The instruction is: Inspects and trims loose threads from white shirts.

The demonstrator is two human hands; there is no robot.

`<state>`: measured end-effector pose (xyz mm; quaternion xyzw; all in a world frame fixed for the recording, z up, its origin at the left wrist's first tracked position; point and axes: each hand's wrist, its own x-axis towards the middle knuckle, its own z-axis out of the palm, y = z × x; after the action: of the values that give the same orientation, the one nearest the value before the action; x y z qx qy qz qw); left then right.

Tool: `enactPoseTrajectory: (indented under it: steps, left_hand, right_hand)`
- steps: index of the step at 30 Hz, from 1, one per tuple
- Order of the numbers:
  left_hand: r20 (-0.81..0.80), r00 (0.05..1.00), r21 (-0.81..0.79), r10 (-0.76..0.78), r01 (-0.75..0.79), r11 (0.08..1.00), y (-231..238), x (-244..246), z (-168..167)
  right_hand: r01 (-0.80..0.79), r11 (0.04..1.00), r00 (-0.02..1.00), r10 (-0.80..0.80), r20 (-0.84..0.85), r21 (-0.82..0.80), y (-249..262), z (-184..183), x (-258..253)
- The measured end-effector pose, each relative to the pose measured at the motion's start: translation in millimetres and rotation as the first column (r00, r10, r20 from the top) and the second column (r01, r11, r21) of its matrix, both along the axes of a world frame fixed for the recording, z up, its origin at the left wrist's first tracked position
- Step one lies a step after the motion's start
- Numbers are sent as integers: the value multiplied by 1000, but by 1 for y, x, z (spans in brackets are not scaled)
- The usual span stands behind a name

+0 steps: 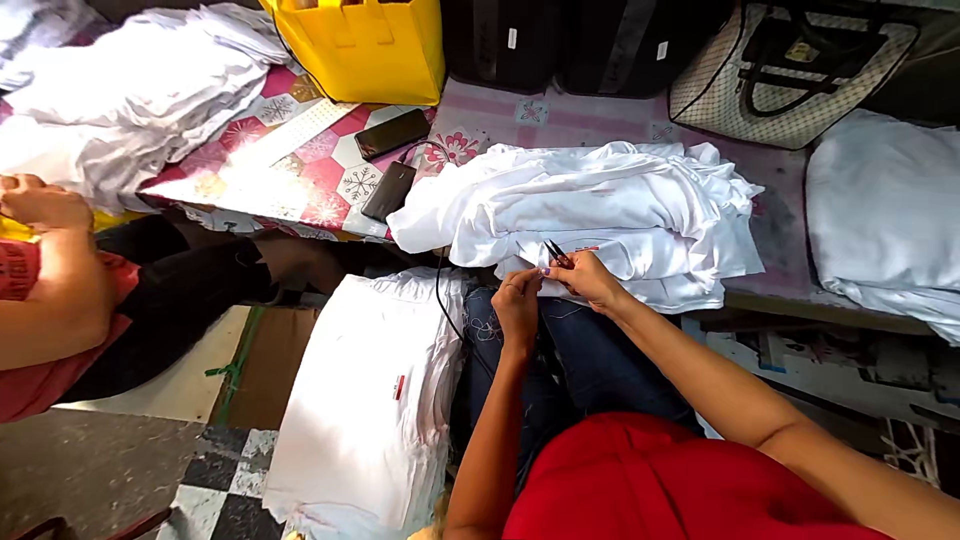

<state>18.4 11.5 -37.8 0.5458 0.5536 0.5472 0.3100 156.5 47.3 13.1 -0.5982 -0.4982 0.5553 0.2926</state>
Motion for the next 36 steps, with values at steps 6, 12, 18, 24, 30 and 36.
enactPoseTrajectory:
  steps: [6, 12, 18, 24, 30, 36]
  left_hand:
    - [56, 989, -141, -135, 142, 980, 3, -7, 4]
    - [202, 977, -234, -69, 117, 965, -9, -12, 3]
    - [260, 964, -256, -48, 117, 960, -13, -13, 7]
    - [255, 965, -224, -57, 116, 968, -13, -9, 5]
    - [108, 989, -312, -105, 134, 941, -14, -15, 3]
    - [-96, 947, -541, -305, 208, 815, -6, -32, 21]
  right_hand:
    - [-204, 963, 940, 142, 311, 177, 2, -6, 6]
    - [-150, 986, 988, 152, 35, -69, -2, 9, 11]
    - [-333, 925, 918, 362, 159, -184, -16, 34, 9]
    - [-341, 932, 884, 363, 293, -125, -7, 18, -4]
    - [-361, 929, 849, 365, 381, -86, -6, 12, 1]
    - [-286, 946, 811, 154, 565, 154, -17, 28, 4]
